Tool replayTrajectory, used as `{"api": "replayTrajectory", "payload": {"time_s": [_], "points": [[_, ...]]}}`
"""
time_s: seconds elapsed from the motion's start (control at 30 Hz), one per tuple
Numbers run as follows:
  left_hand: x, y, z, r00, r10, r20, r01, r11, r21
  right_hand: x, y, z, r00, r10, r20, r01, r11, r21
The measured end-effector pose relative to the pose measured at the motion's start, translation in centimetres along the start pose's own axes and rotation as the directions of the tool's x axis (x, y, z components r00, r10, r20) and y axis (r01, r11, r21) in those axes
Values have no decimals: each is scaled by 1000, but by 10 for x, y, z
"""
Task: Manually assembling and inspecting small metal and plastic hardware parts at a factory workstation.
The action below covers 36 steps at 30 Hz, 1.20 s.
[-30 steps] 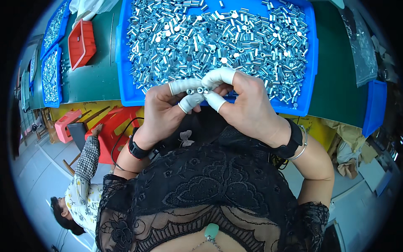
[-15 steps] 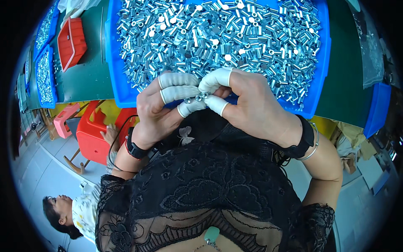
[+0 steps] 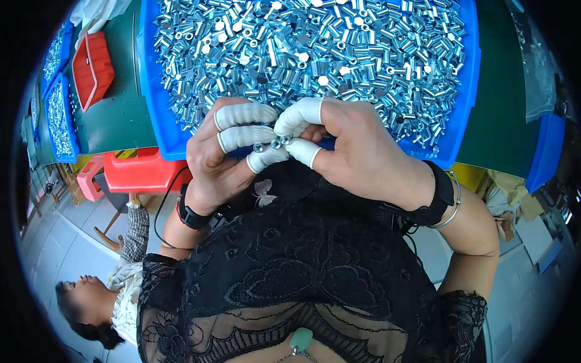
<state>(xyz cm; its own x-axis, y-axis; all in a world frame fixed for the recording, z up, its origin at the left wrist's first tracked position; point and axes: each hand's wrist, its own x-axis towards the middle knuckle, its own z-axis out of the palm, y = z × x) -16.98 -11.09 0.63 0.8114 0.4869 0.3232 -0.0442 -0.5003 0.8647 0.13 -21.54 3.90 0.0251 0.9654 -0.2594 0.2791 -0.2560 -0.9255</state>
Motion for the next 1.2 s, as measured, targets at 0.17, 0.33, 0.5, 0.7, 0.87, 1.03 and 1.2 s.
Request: {"api": "replayTrajectory", "payload": {"time_s": [0.17,0.33,0.5,0.7,0.87,1.03,1.2], "points": [[0,0,-1,1000,10,10,-10,1000,12,0,1,0,997,65,36,-69,988,138],[2,3,-2,1000,-15,27,15,1000,12,0,3,-1,989,132,73,-145,968,207],[2,2,-1,999,-34,25,33,999,3,1,1,-2,978,184,101,-204,947,247],[7,3,-5,1000,-15,23,15,1000,-3,3,-6,-5,984,165,72,-175,968,178],[5,25,-10,923,-386,-1,366,876,-316,14,-24,-13,988,-122,-93,116,991,-68],[27,25,-22,772,-540,335,523,241,-817,21,-32,-18,873,-443,-202,345,856,-385],[36,30,-14,698,-542,468,565,15,-825,13,-29,-15,808,-568,-156,419,741,-525]]}}
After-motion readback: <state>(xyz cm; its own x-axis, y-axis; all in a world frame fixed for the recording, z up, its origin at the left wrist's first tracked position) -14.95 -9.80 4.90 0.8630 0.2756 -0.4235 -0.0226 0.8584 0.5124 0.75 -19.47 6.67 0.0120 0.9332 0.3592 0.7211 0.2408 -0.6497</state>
